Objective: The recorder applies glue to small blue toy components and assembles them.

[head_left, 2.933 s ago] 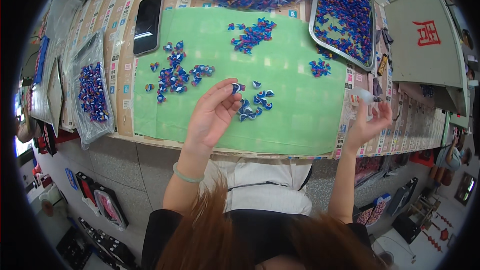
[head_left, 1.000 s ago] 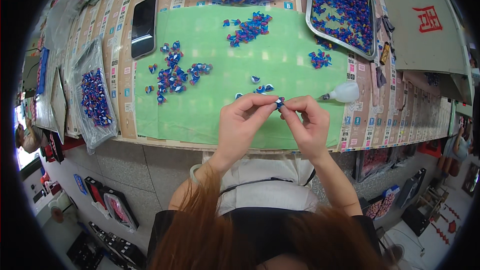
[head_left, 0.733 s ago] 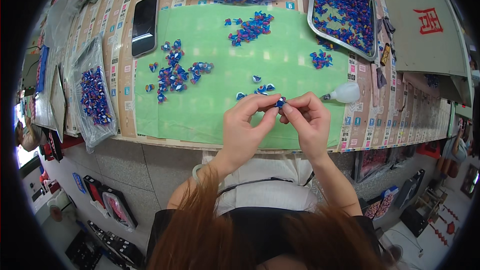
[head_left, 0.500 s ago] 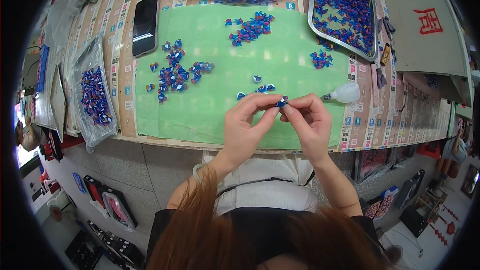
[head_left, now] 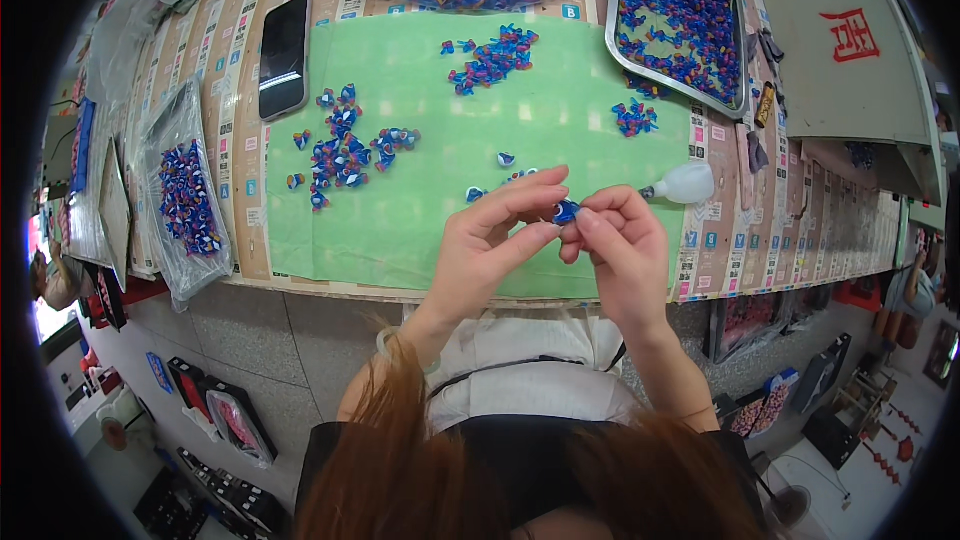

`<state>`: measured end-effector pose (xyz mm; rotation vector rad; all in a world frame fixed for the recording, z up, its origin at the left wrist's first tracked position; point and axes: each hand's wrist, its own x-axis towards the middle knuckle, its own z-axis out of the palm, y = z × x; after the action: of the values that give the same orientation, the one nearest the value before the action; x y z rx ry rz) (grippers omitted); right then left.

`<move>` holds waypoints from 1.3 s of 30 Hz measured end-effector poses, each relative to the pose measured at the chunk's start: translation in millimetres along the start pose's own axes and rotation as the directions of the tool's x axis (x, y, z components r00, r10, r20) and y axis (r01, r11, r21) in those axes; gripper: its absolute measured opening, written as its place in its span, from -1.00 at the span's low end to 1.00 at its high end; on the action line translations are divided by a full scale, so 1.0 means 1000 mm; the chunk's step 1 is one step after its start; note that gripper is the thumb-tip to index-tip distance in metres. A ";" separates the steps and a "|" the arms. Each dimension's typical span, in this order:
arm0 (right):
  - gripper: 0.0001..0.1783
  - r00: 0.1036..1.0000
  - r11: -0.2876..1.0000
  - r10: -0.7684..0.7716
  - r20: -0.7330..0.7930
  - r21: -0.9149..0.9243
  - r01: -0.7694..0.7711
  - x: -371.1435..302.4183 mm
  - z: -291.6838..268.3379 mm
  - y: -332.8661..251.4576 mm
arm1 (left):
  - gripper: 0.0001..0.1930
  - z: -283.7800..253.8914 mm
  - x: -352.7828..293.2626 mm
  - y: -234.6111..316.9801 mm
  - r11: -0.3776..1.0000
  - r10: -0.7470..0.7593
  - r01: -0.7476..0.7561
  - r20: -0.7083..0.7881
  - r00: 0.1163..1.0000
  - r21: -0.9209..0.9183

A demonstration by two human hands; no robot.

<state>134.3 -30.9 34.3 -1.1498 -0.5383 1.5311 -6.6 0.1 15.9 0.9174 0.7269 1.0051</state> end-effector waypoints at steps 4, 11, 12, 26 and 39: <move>-0.91 0.997 0.996 0.072 0.011 0.051 -0.072 -0.001 -0.002 -0.001 | -0.75 0.000 0.000 -0.002 0.985 -0.163 0.163 -0.002 0.987 -0.061; -0.90 0.996 0.970 -0.087 0.015 -0.227 0.089 -0.006 -0.002 -0.005 | -0.84 -0.003 0.000 -0.004 0.796 -0.408 0.400 0.085 0.909 -0.454; -0.89 0.992 0.945 -0.129 -0.003 -0.304 0.122 -0.006 -0.005 -0.007 | -0.84 -0.003 0.000 -0.004 0.795 -0.407 0.399 0.086 0.909 -0.456; -0.45 0.836 -0.250 -0.505 0.214 -0.963 0.095 0.023 -0.122 -0.019 | -0.87 -0.040 0.009 -0.005 0.959 -0.028 0.134 -0.390 0.920 0.248; -0.60 0.802 0.821 -0.528 -0.278 -0.407 0.400 0.011 -0.109 -0.020 | -0.85 -0.022 0.035 -0.022 0.349 0.281 0.034 -0.139 0.950 0.937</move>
<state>239.5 -40.0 -0.1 -1.3999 -0.7654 0.7700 -3.7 33.1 -16.9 1.8985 1.5961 0.7950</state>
